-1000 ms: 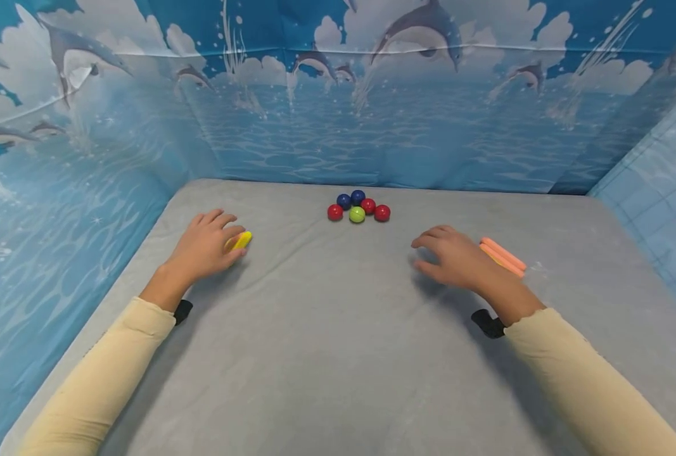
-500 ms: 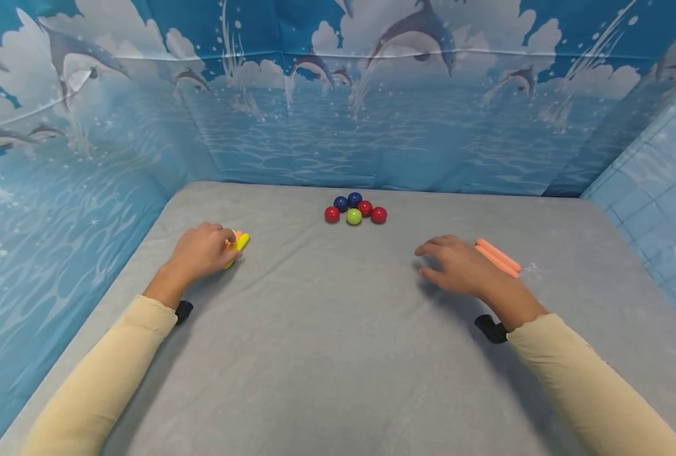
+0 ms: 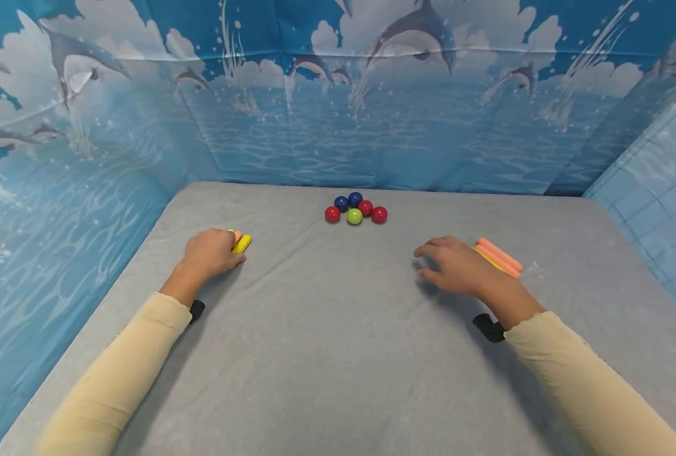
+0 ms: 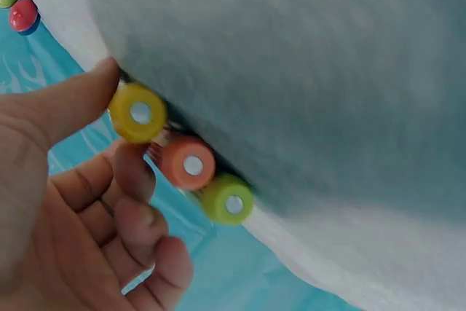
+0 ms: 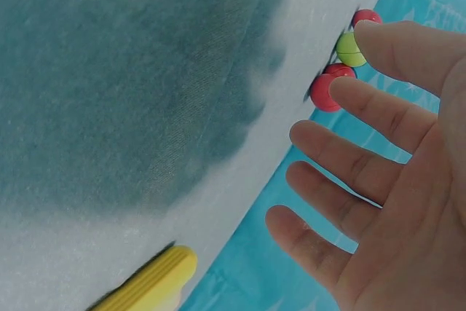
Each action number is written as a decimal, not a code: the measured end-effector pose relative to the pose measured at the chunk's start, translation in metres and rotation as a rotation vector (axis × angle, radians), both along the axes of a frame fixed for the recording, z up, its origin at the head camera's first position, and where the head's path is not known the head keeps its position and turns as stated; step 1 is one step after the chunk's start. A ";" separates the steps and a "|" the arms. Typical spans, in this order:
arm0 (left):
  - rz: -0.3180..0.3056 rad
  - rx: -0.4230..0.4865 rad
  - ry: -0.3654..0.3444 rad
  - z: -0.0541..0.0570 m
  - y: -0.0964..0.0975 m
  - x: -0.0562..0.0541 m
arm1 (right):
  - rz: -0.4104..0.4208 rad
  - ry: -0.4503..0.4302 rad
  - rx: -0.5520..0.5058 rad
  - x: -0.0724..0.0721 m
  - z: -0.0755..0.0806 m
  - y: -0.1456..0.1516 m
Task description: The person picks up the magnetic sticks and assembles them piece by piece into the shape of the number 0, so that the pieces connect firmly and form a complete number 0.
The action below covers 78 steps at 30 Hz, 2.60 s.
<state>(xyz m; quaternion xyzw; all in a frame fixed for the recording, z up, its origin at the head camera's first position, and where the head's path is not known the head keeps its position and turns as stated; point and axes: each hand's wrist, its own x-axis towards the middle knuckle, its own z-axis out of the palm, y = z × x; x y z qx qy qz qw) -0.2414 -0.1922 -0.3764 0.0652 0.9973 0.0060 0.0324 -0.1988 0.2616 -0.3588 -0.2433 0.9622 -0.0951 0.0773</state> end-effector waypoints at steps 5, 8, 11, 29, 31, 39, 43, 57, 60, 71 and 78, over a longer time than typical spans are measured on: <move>0.014 -0.015 -0.002 0.000 0.005 0.001 | -0.005 0.004 0.003 -0.001 -0.001 0.000; -0.003 0.001 0.018 -0.001 0.006 0.002 | -0.006 -0.001 0.004 -0.001 -0.002 0.002; -0.033 0.047 0.064 -0.002 0.007 0.003 | -0.005 -0.009 -0.003 -0.001 -0.003 0.003; -0.210 0.264 0.050 0.004 0.074 -0.019 | -0.004 -0.019 -0.023 -0.011 -0.004 0.000; -0.211 0.271 0.035 0.004 0.086 -0.022 | -0.002 -0.021 -0.036 -0.012 -0.004 -0.001; -0.233 0.305 0.012 0.001 0.143 -0.030 | 0.006 -0.029 -0.061 -0.018 -0.008 -0.004; -0.231 0.328 -0.005 0.000 0.164 -0.032 | -0.008 -0.038 -0.050 -0.021 -0.010 -0.005; -0.174 0.442 -0.017 -0.010 0.189 -0.039 | -0.031 -0.064 -0.026 -0.026 -0.013 -0.006; -0.169 0.450 -0.023 -0.012 0.190 -0.040 | -0.033 -0.072 -0.037 -0.027 -0.013 -0.007; -0.154 0.454 -0.023 -0.009 0.197 -0.044 | -0.029 -0.058 -0.052 -0.029 -0.010 -0.007; -0.166 0.429 -0.044 -0.010 0.198 -0.049 | -0.018 -0.063 -0.057 -0.042 -0.011 -0.010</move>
